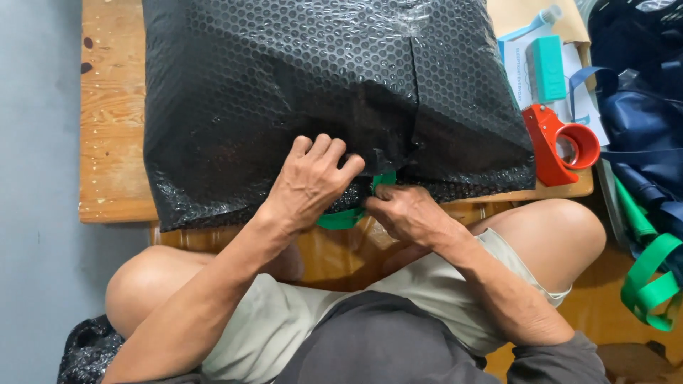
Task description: Wrapping an object in black bubble wrap and securing it with red adhesive tape.
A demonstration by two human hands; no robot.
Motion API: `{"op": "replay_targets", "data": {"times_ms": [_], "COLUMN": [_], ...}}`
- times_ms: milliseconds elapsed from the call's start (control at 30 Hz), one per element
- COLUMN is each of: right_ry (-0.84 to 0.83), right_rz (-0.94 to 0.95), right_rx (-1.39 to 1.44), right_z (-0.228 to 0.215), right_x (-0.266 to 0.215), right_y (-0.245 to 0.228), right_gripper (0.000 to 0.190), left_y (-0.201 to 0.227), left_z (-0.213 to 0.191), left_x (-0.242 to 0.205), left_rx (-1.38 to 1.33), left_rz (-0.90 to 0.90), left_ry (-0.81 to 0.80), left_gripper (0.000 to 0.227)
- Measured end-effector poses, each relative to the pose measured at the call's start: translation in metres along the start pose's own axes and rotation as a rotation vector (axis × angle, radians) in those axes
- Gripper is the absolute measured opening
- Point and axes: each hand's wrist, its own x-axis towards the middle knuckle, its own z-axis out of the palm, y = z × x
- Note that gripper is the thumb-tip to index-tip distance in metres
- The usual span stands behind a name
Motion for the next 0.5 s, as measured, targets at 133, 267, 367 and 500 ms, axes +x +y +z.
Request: {"op": "replay_targets", "data": {"times_ms": [133, 267, 367, 500], "right_ry": [0.127, 0.243, 0.394, 0.589], "right_rz": [0.014, 0.118, 0.303, 0.241], "right_rx": [0.190, 0.430, 0.657, 0.737], "right_z": [-0.016, -0.009, 0.000, 0.002], "right_x": [0.009, 0.011, 0.015, 0.030], "right_y": [-0.017, -0.030, -0.046, -0.055], "right_gripper": [0.005, 0.003, 0.005, 0.042], "left_y": [0.001, 0.001, -0.005, -0.019], "left_z": [0.023, -0.003, -0.032, -0.070], "left_x": [-0.004, 0.001, 0.007, 0.017], "left_rx": [0.095, 0.027, -0.135, -0.389], "left_rz": [0.035, 0.003, -0.101, -0.173], "left_ry": [0.096, 0.051, -0.002, 0.095], "left_gripper": [0.018, 0.014, 0.011, 0.013]}}
